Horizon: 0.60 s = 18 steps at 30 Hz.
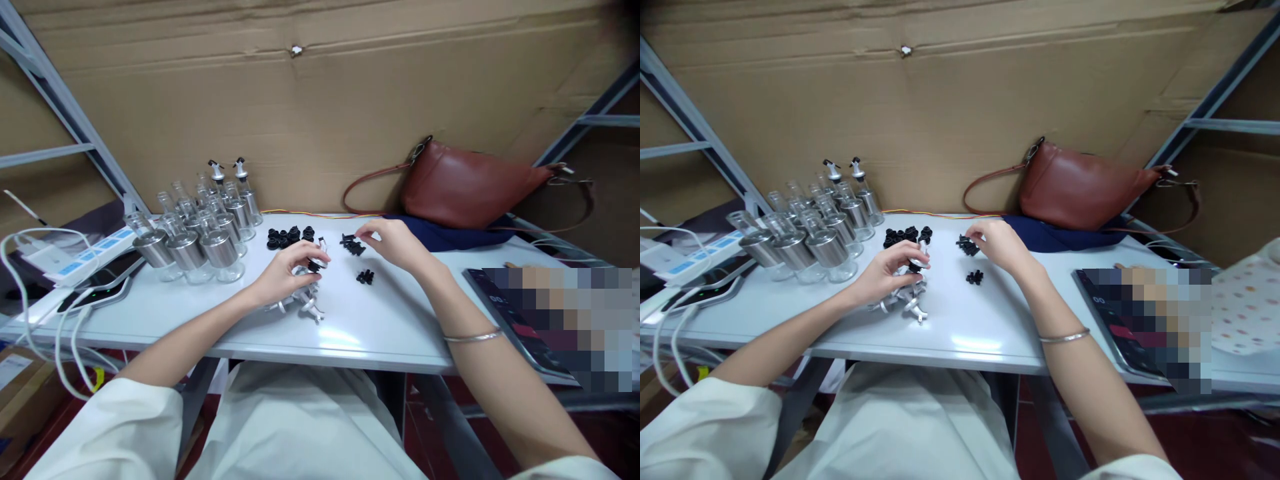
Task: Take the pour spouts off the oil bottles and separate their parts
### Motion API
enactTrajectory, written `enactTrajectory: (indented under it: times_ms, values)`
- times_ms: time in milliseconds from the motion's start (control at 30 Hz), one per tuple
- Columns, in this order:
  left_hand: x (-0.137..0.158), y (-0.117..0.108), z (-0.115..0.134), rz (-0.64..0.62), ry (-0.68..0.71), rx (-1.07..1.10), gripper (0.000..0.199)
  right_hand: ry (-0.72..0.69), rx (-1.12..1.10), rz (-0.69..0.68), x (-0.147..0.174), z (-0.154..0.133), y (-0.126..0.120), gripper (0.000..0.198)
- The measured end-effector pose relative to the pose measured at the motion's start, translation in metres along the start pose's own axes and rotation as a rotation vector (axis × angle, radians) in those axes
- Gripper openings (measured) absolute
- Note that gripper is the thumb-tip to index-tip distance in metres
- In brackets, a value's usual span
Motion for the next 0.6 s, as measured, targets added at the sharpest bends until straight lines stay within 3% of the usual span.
enactTrajectory:
  times_ms: [100,233,600]
  values:
    - [0.000,0.000,-0.001,0.006,-0.029,0.010,0.027,0.097,0.179,-0.204,0.005,0.016,0.007,0.023]
    - [0.000,-0.001,0.001,0.002,-0.036,0.024,0.030,0.131,0.271,-0.341,0.007,0.023,0.014,0.025]
    - [0.002,0.003,-0.001,0.049,-0.163,0.188,0.034,0.198,0.337,-0.345,0.008,0.027,0.014,0.022]
Point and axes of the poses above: each hand's wrist, its own x-axis away from the middle knuckle, its own y-axis out of the palm, z = x × y, the point moved 2 cm from there along -x, towards the middle knuckle, and after that the axes turned 13 degrees about z, right-handed, at the moved point
